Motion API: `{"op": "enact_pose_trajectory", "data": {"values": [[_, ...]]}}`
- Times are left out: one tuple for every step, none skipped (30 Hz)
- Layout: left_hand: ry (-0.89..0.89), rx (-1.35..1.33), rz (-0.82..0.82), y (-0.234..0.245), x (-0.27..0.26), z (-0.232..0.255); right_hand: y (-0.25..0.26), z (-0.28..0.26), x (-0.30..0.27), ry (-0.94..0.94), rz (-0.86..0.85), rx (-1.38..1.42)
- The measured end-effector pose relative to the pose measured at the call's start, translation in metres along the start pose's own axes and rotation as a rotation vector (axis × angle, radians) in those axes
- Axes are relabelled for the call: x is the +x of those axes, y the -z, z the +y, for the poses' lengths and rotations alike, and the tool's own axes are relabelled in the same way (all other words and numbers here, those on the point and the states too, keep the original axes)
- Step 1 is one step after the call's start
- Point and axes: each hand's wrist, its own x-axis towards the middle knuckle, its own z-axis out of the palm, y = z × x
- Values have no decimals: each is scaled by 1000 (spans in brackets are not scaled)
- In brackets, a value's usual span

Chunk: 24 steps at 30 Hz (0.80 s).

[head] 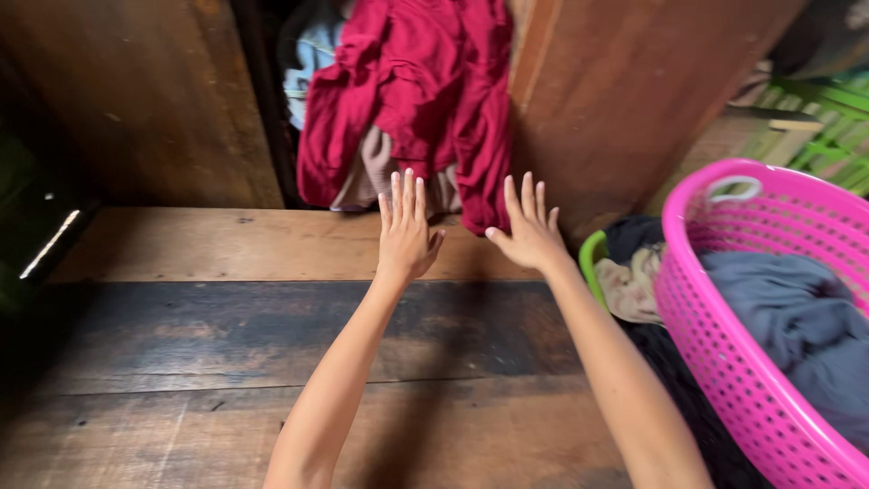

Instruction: The person takes various items of clothing from a pile, folds each piece by hand, and places them into a laundry basket.

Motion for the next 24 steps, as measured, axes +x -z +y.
{"op": "enact_pose_trajectory", "data": {"values": [[19,10,-16,5,0,-6,-12,-9,5,6,14,28],[37,20,-32,9,1,-10,-25,-18,10,23,40,73],[56,27,-47,11,3,-14,-37,-25,15,38,66,117],[66,14,-39,11,5,-16,-49,-31,20,53,91,160],[75,3,-30,10,8,-17,-60,-36,24,101,131,217],[84,-9,-22,8,11,-19,-71,-40,29,149,171,275],[86,-39,-1,4,16,-19,-80,-42,35,194,212,332],[87,-68,21,-1,20,-21,-87,-45,41,206,254,342],[87,-102,38,-8,24,-20,-94,-48,46,211,295,353],[79,-111,52,-16,29,-20,-98,-49,52,216,336,363],[72,-121,64,-24,32,-20,-101,-50,57,196,356,343],[65,-131,76,-31,35,-20,-101,-50,62,176,376,324],[58,-122,79,-38,37,-20,-101,-50,67,157,398,306],[52,-113,83,-45,38,-19,-100,-50,71,161,422,283],[45,-105,87,-50,38,-20,-99,-49,74,164,446,259],[48,-97,76,-53,39,-22,-99,-48,77,168,469,235],[53,-92,65,-56,39,-24,-99,-46,78,148,453,218],[57,-86,53,-58,38,-26,-100,-44,78,128,437,201],[60,-95,44,-58,38,-28,-101,-42,80,111,424,183],[62,-104,35,-58,38,-30,-103,-39,81,164,470,200],[69,-112,23,-58,37,-32,-106,-36,81,218,511,219],[63,-103,48,-58,39,-33,-108,-33,82,273,553,238],[61,-94,73,-59,42,-36,-110,-32,84,284,562,254],[59,-84,99,-59,45,-39,-110,-32,86,295,572,271]]}}
